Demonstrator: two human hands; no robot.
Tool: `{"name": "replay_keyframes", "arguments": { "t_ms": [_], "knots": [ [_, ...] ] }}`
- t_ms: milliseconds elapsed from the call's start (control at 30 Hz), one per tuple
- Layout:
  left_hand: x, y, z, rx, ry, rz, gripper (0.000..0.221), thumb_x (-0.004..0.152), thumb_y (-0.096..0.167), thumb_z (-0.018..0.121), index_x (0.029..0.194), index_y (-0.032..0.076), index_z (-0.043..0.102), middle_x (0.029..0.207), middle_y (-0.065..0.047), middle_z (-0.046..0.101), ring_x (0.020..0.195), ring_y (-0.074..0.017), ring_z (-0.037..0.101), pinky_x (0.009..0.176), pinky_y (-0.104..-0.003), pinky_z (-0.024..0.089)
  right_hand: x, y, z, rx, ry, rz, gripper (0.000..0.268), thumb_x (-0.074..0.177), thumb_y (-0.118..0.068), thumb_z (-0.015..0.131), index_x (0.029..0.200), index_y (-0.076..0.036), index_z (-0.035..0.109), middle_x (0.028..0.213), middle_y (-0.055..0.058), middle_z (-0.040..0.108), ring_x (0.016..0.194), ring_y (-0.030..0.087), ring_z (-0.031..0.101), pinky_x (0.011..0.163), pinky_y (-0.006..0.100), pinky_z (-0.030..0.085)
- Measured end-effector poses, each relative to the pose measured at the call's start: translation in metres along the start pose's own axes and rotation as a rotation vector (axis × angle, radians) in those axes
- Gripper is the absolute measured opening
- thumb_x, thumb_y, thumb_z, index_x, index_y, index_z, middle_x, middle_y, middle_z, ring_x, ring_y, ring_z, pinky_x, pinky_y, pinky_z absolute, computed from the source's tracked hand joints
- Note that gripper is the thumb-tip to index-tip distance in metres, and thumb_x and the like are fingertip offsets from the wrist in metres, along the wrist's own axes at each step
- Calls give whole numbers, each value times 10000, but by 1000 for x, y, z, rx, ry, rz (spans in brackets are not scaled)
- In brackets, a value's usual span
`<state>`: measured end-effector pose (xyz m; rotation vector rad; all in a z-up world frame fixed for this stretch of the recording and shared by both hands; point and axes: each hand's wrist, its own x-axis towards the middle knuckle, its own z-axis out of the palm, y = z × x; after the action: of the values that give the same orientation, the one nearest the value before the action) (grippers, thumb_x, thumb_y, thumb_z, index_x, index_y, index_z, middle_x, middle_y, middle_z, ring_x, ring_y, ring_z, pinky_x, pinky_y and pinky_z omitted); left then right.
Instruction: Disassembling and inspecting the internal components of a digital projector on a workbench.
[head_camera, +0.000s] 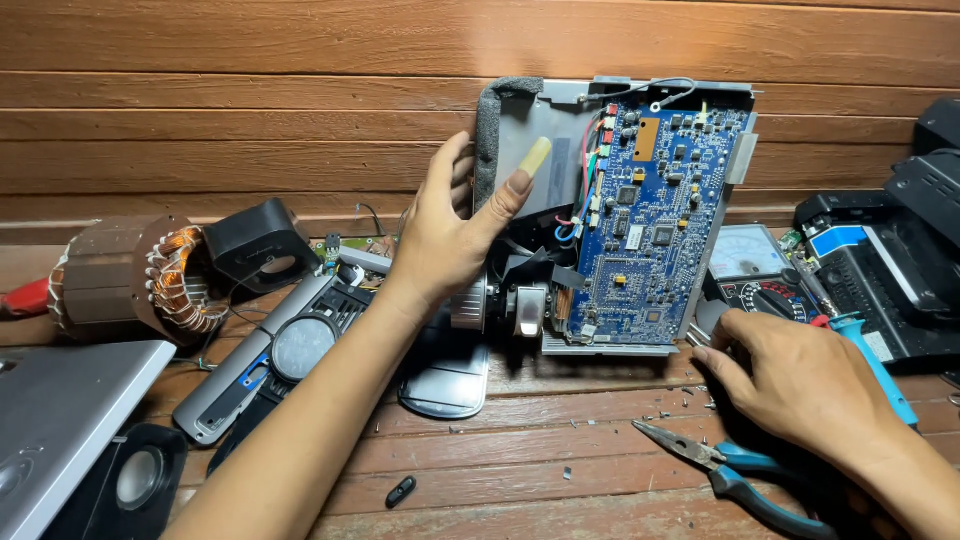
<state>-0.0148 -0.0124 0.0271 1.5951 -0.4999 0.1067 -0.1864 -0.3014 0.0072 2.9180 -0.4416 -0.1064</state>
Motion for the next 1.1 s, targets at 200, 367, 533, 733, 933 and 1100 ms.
{"name": "replay_keyframes", "arguments": {
  "t_ms": [200,367,533,733,933,1100],
  "knots": [
    [-40,30,-1,300,112,5,973,786,709,578,1494,73,375,1457,-212,458,1333,-290,564,1102,-416,440,1,1,-5,456,210,-94,327,986,-410,495,1209,-207,621,1098,12,784,1077,324,708,890,460,501],
    [-76,10,15,412,152,113,1036,729,582,790,1482,36,335,1393,-167,360,1395,-325,440,1151,-467,380,0,-15,-15,581,258,-151,677,872,-507,588,1412,-120,454,1228,116,708,1040,335,711,891,496,529],
    [-80,-5,18,421,138,47,1081,597,511,943,1406,47,396,1345,-154,379,1373,-327,430,1152,-439,370,8,-31,-25,604,285,-127,885,801,-545,674,1485,-67,378,1150,152,698,587,348,693,778,505,510],
    [-79,-13,15,535,55,89,1158,476,528,1020,1312,2,416,1314,-140,406,1282,-324,488,1094,-431,432,25,-40,-28,807,393,-223,979,758,-454,756,1501,5,312,1481,217,527,1267,363,593,1050,502,456],
    [-80,-7,19,572,131,160,797,637,539,926,1161,71,549,1224,-135,459,1166,-315,592,967,-424,513,31,-47,-35,863,256,-34,886,706,-482,765,1440,-126,420,1328,82,678,1178,291,677,955,457,491],
    [-80,-6,20,563,127,126,795,647,544,926,1112,44,519,1187,-115,439,1117,-293,594,918,-413,537,31,-49,-31,843,286,-14,862,722,-504,753,1409,-85,445,1325,108,638,1180,305,660,941,470,495]
  ]
}}
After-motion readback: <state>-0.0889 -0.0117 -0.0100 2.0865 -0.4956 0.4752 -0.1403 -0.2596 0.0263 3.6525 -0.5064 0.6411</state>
